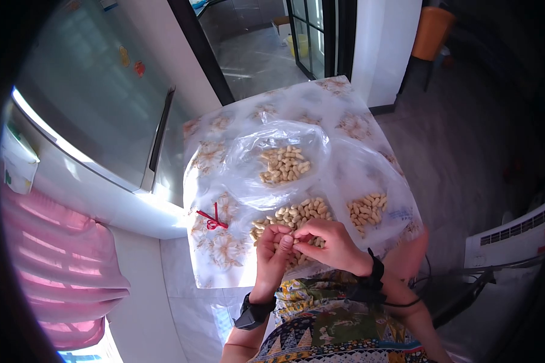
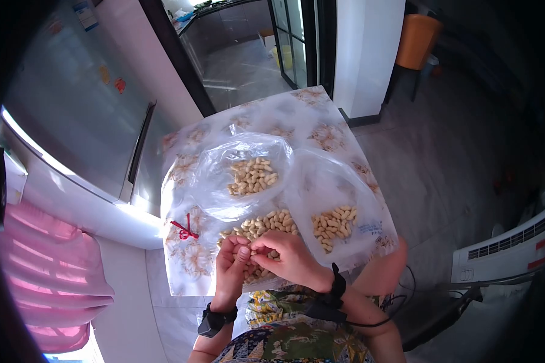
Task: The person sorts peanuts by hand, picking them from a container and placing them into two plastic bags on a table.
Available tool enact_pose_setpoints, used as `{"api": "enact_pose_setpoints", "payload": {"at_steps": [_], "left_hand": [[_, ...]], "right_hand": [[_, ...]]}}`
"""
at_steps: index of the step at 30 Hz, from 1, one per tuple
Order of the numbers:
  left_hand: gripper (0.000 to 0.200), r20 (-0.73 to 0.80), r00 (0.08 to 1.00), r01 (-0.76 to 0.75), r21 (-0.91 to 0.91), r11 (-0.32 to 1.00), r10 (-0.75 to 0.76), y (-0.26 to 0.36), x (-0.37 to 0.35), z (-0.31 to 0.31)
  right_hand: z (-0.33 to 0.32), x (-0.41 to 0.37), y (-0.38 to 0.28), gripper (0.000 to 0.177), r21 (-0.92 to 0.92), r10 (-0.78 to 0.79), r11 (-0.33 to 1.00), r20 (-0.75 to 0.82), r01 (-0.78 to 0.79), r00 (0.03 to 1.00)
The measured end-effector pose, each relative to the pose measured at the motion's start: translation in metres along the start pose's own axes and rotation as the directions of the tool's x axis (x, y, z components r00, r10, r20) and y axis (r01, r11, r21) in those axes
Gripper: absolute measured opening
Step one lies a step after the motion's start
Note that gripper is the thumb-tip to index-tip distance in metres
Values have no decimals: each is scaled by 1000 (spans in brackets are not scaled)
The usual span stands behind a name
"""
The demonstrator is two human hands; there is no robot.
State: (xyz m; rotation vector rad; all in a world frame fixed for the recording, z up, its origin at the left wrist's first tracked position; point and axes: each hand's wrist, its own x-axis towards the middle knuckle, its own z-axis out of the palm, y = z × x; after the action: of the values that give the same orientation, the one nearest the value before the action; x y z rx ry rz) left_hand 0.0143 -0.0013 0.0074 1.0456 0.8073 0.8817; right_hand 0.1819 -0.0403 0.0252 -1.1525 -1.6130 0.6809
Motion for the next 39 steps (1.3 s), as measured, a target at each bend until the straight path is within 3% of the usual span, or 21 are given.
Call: {"api": "enact_pose_setpoints", "payload": {"at_steps": [2, 11, 26, 31, 34, 36, 38, 39], "left_hand": [[17, 34, 999, -10, -15, 1000, 10, -3, 1, 0], [20, 88, 996, 13, 33, 999, -16, -6, 0, -4], [19, 120, 993, 12, 89, 996, -23, -9, 0, -7], [18, 81, 997, -23, 67, 997, 18, -7, 0, -4], [18, 89, 995, -38, 45, 998, 34, -7, -1, -3], [18, 93, 995, 27, 84, 996, -35, -7, -1, -5], [18, 93, 996, 4, 135, 991, -17, -5, -2, -2], [17, 93, 995, 16, 138, 990, -29, -4, -3, -1]], "right_hand": [[0, -1, 0, 18, 55, 92, 994, -24, -91, 995], [2, -6, 9, 20, 75, 100, 993, -114, -92, 988], [0, -6, 5, 16, 65, 155, 986, -39, -152, 987], [3, -7, 4, 17, 113, 162, 982, -105, -150, 981], [-1, 10, -16, 16, 17, 94, 996, -239, -92, 966], [-6, 28, -26, 17, 13, 58, 998, -291, -57, 955], [-13, 49, -32, 16, -113, -90, 992, -341, 54, 936], [-14, 58, -22, 26, -148, -140, 984, -334, 95, 932]]}}
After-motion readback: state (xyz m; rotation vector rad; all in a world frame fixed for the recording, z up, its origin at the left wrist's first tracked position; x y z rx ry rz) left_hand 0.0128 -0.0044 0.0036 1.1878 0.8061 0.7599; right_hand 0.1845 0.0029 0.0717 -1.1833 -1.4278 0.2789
